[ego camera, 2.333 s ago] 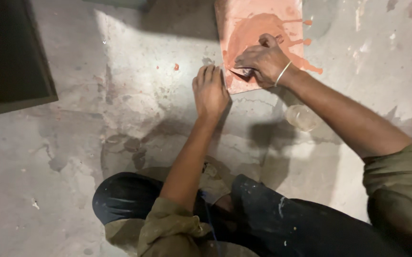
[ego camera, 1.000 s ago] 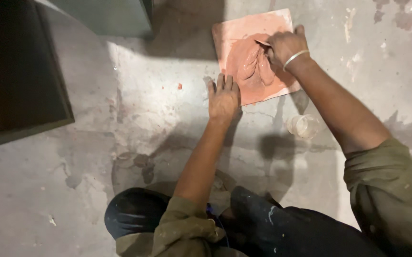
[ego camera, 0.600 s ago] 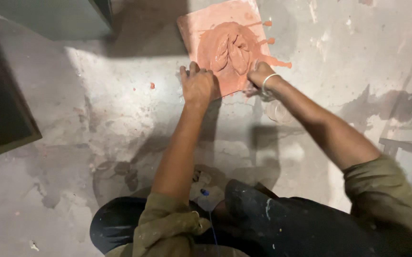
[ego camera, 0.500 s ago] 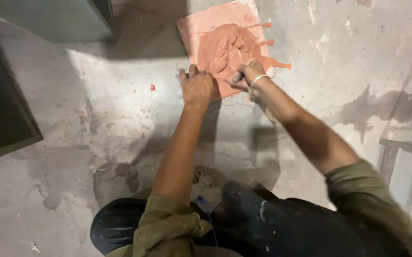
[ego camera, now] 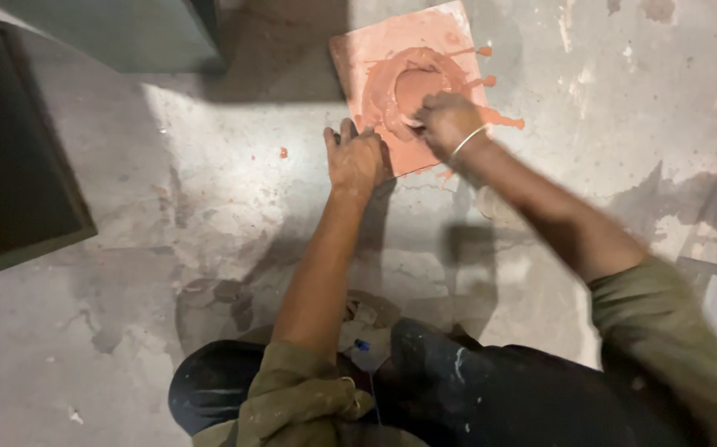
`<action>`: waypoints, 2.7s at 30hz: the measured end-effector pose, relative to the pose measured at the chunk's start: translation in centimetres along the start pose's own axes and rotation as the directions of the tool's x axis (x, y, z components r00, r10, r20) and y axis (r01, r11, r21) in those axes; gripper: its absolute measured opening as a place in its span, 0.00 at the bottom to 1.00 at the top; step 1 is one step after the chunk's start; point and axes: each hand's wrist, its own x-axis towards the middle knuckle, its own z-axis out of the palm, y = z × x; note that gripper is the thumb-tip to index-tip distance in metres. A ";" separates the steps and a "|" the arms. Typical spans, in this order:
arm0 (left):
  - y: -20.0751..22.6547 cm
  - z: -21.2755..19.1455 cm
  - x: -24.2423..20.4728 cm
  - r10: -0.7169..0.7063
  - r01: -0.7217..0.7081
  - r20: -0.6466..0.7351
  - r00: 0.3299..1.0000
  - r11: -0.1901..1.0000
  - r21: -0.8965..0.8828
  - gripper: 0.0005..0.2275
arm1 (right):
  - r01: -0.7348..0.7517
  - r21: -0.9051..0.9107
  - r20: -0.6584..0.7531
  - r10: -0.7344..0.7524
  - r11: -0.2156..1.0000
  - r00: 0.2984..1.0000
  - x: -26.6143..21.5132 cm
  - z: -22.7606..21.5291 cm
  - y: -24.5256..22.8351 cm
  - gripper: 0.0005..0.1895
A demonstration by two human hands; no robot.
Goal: The person scoops pink putty from a board onto a small trowel and applies it to the edges of a wooden drawer. They smooth the putty along the drawer's frame and corners, then scrape excess material back onto the board.
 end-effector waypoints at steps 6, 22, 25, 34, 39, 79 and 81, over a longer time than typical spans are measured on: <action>0.1 0.5 0.0 0.002 -0.002 0.072 0.997 1.000 0.001 0.14 | -0.130 -0.128 0.057 0.138 0.983 0.989 3.8 -1.5 3.7 0.11; -3.6 1.5 -4.1 0.033 -0.105 -0.353 0.935 0.977 -0.188 0.14 | 0.048 0.081 -0.269 -0.024 0.996 0.963 5.8 4.6 3.1 0.13; -4.1 1.4 -3.7 0.036 -0.110 -0.373 0.927 0.977 -0.180 0.18 | 0.282 0.075 -0.078 -0.276 0.957 0.958 3.7 4.2 0.5 0.12; -2.8 1.7 -3.1 0.018 -0.076 -0.295 0.955 0.979 -0.188 0.14 | 0.655 -0.072 0.241 -0.624 0.752 0.743 -0.3 -1.0 -0.4 0.16; -1.7 2.4 -3.0 0.111 -0.160 -0.345 0.932 0.980 -0.119 0.10 | 0.716 -0.389 0.295 -0.658 0.580 0.693 1.3 -3.1 2.2 0.03; -0.2 1.0 -1.3 -0.026 0.017 -0.076 0.997 0.993 -0.117 0.13 | -0.208 0.943 0.333 0.705 -0.260 0.627 3.5 6.8 6.3 0.03; 0.0 1.2 -1.6 -0.027 0.024 -0.028 0.999 0.995 -0.093 0.14 | -0.315 0.916 0.043 0.718 0.250 0.694 2.5 6.0 7.2 0.05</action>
